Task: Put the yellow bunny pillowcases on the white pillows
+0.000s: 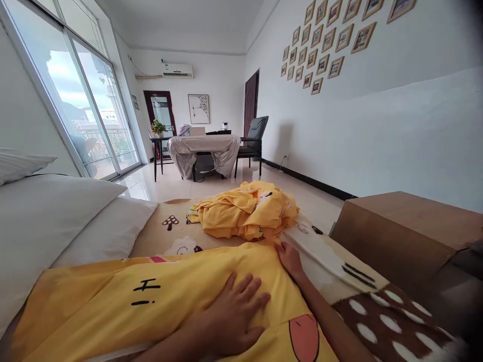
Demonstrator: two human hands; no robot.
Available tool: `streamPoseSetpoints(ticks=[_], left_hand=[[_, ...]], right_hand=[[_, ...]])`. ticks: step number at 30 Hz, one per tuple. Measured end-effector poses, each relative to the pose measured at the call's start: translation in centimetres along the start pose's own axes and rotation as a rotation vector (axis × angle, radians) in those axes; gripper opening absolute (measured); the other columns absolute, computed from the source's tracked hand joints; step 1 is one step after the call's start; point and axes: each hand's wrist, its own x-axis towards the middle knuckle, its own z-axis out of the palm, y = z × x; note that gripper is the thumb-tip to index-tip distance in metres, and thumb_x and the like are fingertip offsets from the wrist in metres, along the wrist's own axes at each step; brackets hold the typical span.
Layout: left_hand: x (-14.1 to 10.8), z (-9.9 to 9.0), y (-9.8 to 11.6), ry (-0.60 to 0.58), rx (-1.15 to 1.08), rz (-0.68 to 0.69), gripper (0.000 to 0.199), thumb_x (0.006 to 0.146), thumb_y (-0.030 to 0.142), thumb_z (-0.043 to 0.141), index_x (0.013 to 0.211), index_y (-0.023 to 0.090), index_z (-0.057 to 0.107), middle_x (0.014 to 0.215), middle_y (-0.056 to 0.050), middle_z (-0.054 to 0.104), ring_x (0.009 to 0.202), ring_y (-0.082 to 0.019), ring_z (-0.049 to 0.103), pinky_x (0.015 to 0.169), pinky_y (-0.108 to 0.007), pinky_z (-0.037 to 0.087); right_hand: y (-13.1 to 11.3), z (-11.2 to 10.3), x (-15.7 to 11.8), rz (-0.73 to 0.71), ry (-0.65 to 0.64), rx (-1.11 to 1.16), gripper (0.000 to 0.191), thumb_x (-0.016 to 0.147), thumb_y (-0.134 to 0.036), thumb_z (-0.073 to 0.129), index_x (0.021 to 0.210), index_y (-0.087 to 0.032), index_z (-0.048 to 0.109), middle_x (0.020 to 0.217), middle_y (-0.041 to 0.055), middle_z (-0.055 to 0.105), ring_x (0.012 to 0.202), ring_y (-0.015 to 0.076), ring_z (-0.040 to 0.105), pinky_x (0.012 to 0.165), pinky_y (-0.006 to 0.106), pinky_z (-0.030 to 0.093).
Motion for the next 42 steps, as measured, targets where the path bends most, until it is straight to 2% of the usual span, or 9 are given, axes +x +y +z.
streamPoseSetpoints(ticks=[6,13,17,21,24,30,34,37,42], left_hand=[[0.1,0.2,-0.5,0.021,-0.001,0.002,0.060,0.090,0.053,0.037,0.144,0.028,0.028,0.154,-0.010,0.024,0.142,-0.032,0.015,0.111,-0.063,0.008],[0.2,0.7,-0.6,0.050,0.021,0.008,0.060,0.090,0.051,0.037,0.144,0.027,0.028,0.153,-0.011,0.026,0.141,-0.034,0.018,0.109,-0.066,0.010],[0.3,0.4,-0.3,0.063,0.043,0.012,0.058,0.088,0.048,0.042,0.141,0.027,0.033,0.149,-0.012,0.034,0.139,-0.035,0.022,0.108,-0.067,0.011],[-0.1,-0.4,-0.1,0.073,0.027,0.030,0.062,0.085,0.046,0.048,0.143,0.028,0.030,0.150,-0.011,0.032,0.140,-0.032,0.020,0.110,-0.065,0.011],[-0.6,-1.1,-0.4,0.027,0.009,0.017,0.064,0.085,0.046,0.048,0.144,0.027,0.029,0.152,-0.011,0.029,0.140,-0.033,0.019,0.110,-0.063,0.012],[-1.4,-2.7,-1.4,-0.133,-0.043,0.114,0.080,0.071,0.035,0.063,0.143,0.027,0.030,0.153,-0.012,0.024,0.139,-0.036,0.020,0.109,-0.064,0.015],[-1.8,-2.9,-1.2,-0.032,-0.041,0.081,0.067,0.071,0.018,0.056,0.135,0.028,0.042,0.146,-0.007,0.041,0.134,-0.029,0.036,0.110,-0.054,0.025],[-1.6,-2.1,-1.4,0.107,0.042,-0.042,0.043,0.071,0.005,0.045,0.108,0.024,0.059,0.114,-0.003,0.067,0.107,-0.022,0.060,0.096,-0.039,0.044],[-0.9,-0.2,-2.5,0.327,0.294,-0.179,0.030,0.070,0.000,0.047,0.088,0.020,0.062,0.079,-0.002,0.070,0.072,-0.022,0.065,0.071,-0.035,0.049]], right_hand=[[-2.4,-3.4,-0.7,-0.060,0.009,-0.239,0.035,0.083,-0.031,0.043,0.108,-0.013,0.061,0.100,0.0141,0.068,0.093,0.0259,0.062,0.078,0.033,0.043],[-12.4,-8.5,-6.5,-0.327,-0.163,-0.409,0.030,0.083,-0.043,0.052,0.099,-0.021,0.064,0.090,0.0112,0.069,0.083,0.0272,0.063,0.070,0.032,0.041],[-16.1,-7.3,-10.7,-0.329,-0.156,-0.444,0.035,0.092,-0.040,0.035,0.107,-0.024,0.062,0.086,0.0118,0.069,0.077,0.0267,0.064,0.067,0.034,0.041],[-13.5,-3.1,-10.7,-0.324,-0.082,-0.303,0.043,0.093,-0.033,0.032,0.128,-0.019,0.051,0.133,0.0147,0.052,0.120,0.0303,0.049,0.093,0.044,0.037],[-9.1,-1.1,-7.9,-0.163,-0.241,-0.215,0.053,0.092,-0.039,0.036,0.137,-0.013,0.042,0.148,0.0150,0.035,0.137,0.0301,0.027,0.107,0.050,0.023],[-4.3,-1.2,-4.2,-0.073,-0.440,-0.147,0.059,0.093,-0.050,0.029,0.138,-0.014,0.043,0.140,0.0103,0.047,0.128,0.0220,0.045,0.104,0.034,0.034],[-5.7,-2.6,-4.6,-0.062,-0.427,-0.196,0.055,0.093,-0.046,0.032,0.135,-0.013,0.046,0.138,0.0135,0.049,0.127,0.0264,0.045,0.104,0.040,0.030],[-8.4,-5.3,-6.7,-0.094,-0.389,-0.263,0.042,0.091,-0.038,0.037,0.117,-0.012,0.059,0.124,0.0174,0.060,0.118,0.0313,0.051,0.101,0.046,0.028],[-13.8,-8.3,-13.1,-0.339,-0.584,-0.288,0.038,0.079,-0.049,0.057,0.101,-0.019,0.063,0.095,0.0096,0.070,0.088,0.0246,0.063,0.075,0.030,0.040]])
